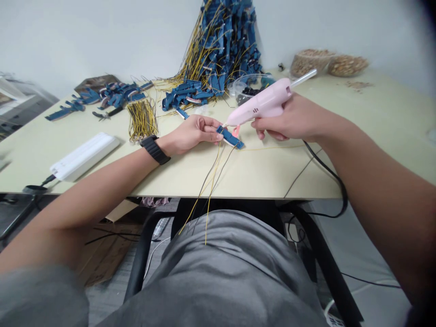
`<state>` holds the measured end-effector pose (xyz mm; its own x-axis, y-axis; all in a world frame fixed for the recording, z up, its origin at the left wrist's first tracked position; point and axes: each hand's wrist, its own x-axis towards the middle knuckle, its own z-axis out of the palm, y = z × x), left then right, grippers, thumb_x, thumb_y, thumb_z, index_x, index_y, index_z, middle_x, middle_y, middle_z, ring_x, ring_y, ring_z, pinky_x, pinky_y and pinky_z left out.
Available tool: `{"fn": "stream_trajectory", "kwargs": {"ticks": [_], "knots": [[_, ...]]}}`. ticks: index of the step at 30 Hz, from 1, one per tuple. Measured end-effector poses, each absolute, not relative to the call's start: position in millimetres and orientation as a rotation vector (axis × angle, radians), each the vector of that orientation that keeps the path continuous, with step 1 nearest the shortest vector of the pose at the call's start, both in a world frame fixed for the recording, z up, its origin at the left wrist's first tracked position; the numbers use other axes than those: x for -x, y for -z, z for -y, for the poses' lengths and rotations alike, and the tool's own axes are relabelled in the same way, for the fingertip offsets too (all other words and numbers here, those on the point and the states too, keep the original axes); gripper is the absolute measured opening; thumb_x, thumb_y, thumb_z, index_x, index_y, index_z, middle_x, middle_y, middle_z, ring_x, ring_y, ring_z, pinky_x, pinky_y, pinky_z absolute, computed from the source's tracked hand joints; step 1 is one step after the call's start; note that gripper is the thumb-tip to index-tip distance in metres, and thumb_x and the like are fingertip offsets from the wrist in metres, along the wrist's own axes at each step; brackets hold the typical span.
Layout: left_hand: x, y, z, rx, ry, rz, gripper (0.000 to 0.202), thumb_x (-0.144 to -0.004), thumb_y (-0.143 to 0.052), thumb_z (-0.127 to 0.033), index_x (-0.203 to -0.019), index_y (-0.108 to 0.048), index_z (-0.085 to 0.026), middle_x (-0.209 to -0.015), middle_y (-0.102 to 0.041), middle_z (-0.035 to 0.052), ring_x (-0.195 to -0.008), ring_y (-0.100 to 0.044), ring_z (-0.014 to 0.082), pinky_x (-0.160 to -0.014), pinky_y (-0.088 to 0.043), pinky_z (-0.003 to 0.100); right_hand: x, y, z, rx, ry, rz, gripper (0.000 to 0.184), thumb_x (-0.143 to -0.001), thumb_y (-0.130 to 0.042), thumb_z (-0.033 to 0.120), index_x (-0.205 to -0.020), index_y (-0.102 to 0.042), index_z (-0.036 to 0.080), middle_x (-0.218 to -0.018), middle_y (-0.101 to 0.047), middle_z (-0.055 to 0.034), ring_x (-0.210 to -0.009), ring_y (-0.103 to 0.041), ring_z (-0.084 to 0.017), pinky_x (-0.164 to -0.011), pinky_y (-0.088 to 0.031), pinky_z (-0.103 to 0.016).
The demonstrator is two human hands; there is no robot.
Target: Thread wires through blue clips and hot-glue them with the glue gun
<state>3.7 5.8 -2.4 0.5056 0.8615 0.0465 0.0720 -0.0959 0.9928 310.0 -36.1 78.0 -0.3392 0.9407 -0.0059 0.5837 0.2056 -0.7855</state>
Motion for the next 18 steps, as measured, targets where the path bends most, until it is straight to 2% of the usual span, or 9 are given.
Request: {"fn": "stream_trajectory", "kwargs": {"ticks": [5, 11, 18], "knots": [[-1, 6, -8, -1.547, -0.801, -0.794, 0.032, -0.088, -0.122, -0.028, -0.108, -0.099, -0.017, -0.1, -0.096, 0.0084, -0.094, -0.09, 0.0251, -0.105, -0.072, 0.044, -313, -80, 35, 1.402, -0.996, 2.048, 0.037, -0.101, -0.104, 0.028, -0.083, -0.071, 0.029, -0.058, -0.059, 0.0001, -0.061, -0.046, -0.017, -0.061, -0.048, -0.037], [0, 8, -10, -1.55, -0.805, -0.793, 0.037, -0.086, -0.124, -0.032, -0.111, -0.1, -0.017, -0.104, -0.098, 0.01, -0.094, -0.091, 0.0254, -0.103, -0.074, 0.044, -318, -73, 26, 1.424, -0.947, 2.065, 0.033, -0.1, -0.097, 0.021, -0.076, -0.075, 0.026, -0.063, -0.065, -0.0016, -0.056, -0.05, -0.015, -0.059, -0.044, -0.035], [1, 10, -11, -1.536, -0.812, -0.805, 0.04, -0.085, -0.126, -0.032, -0.111, -0.1, -0.017, -0.102, -0.097, 0.0097, -0.097, -0.092, 0.0273, -0.103, -0.074, 0.044, -319, -76, 29, 1.465, -0.935, 2.053, 0.036, -0.099, -0.096, 0.012, -0.073, -0.074, 0.025, -0.058, -0.061, 0.0009, -0.057, -0.052, -0.015, -0.062, -0.045, -0.035]]}}
